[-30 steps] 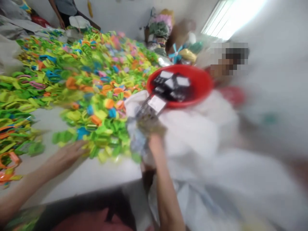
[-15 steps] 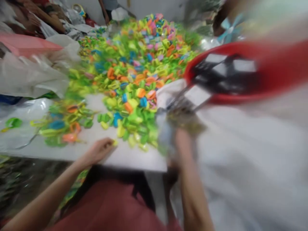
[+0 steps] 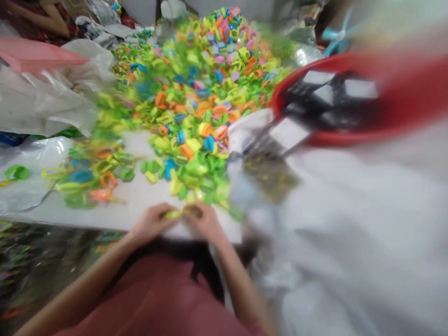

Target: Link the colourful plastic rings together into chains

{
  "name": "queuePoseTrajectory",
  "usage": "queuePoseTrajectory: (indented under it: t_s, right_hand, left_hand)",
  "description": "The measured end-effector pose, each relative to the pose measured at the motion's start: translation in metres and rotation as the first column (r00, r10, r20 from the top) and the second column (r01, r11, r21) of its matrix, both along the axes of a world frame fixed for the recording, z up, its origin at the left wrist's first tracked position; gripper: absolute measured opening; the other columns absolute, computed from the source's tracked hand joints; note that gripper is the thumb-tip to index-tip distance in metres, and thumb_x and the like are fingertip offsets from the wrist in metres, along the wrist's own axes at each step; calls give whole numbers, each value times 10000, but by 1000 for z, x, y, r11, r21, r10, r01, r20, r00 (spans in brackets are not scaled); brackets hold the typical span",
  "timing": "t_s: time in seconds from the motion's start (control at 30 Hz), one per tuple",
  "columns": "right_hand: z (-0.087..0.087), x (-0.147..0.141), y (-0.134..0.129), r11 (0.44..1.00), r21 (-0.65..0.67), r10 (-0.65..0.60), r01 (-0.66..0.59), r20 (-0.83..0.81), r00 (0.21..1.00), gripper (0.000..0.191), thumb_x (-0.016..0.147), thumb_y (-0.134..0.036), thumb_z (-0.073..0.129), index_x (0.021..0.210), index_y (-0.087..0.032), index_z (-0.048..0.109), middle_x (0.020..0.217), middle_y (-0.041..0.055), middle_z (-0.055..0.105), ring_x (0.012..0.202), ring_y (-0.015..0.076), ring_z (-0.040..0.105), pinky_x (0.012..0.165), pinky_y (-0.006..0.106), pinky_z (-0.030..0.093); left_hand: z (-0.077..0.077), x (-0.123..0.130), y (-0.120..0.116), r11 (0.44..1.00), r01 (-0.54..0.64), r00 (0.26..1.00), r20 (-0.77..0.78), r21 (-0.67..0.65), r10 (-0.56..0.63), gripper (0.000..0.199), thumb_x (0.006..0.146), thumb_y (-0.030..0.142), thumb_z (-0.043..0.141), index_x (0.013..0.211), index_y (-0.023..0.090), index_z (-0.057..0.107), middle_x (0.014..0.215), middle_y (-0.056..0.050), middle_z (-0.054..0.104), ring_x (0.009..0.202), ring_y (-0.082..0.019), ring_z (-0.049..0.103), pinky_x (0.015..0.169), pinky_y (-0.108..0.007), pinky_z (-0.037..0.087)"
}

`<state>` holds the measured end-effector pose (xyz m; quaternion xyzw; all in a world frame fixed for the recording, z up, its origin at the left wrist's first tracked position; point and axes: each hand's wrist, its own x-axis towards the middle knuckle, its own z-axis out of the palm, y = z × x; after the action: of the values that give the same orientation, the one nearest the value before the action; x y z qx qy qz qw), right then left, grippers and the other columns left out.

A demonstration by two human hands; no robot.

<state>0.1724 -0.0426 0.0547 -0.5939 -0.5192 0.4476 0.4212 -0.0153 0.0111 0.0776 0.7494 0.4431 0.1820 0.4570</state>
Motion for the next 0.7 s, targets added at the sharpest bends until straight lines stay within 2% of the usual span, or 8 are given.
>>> queuePoseTrajectory:
  t_s: [0.13,0.3,0.43,0.53,0.63,0.67,0.7]
  right_hand:
    - [0,3,0,1000,23,18,-18,4,1000,139,794,-293,654,879,-192,696,845,24,711,803,163,642,771,299,503]
    - [-1,1,-3,990,108,88,-94,58,994,113,840,-277,619,873,-193,686,908,43,707,873,169,640,825,303,487]
    - [7,5,-12,953,98,269,-287,164,949,110,872,-219,570,883,-204,678,929,39,701,896,163,636,836,292,477]
    - [12,4,-17,912,69,390,-403,152,908,103,860,-208,576,845,-203,677,887,27,703,852,153,645,798,266,491]
    - [9,5,-16,928,52,362,-370,113,925,108,839,-237,602,864,-198,698,874,31,716,838,158,654,796,272,503]
    - [8,9,-14,951,60,296,-304,117,948,136,836,-253,605,913,-202,704,903,35,721,850,161,656,810,282,505]
    - [7,17,-12,975,74,198,-209,136,971,182,836,-275,603,975,-210,702,949,41,724,874,166,656,830,297,506]
  left_hand:
    - [-5,2,-3,999,38,999,-24,22,-38,240,802,365,584,880,174,708,814,-32,692,749,-163,620,690,-254,450]
    - [-6,3,-3,991,114,978,-183,72,-99,190,832,304,568,861,169,699,782,-30,675,728,-168,616,655,-251,432]
    - [-5,4,-18,983,154,941,-318,104,-113,170,842,232,540,876,171,695,794,-36,670,730,-171,623,668,-256,449]
    - [-9,5,-34,949,265,922,-331,170,-198,207,869,224,493,884,193,697,809,-40,664,740,-172,628,669,-257,463]
    - [-12,1,-30,906,338,914,-320,256,-250,227,893,258,477,917,222,700,792,-29,655,743,-170,635,672,-252,479]
    - [-11,-5,-21,905,310,921,-329,290,-210,235,902,276,471,944,222,695,791,-29,653,739,-169,635,678,-254,486]
    - [-7,-13,-9,908,244,929,-351,340,-118,246,910,295,464,964,214,690,805,-36,653,745,-174,635,695,-263,495]
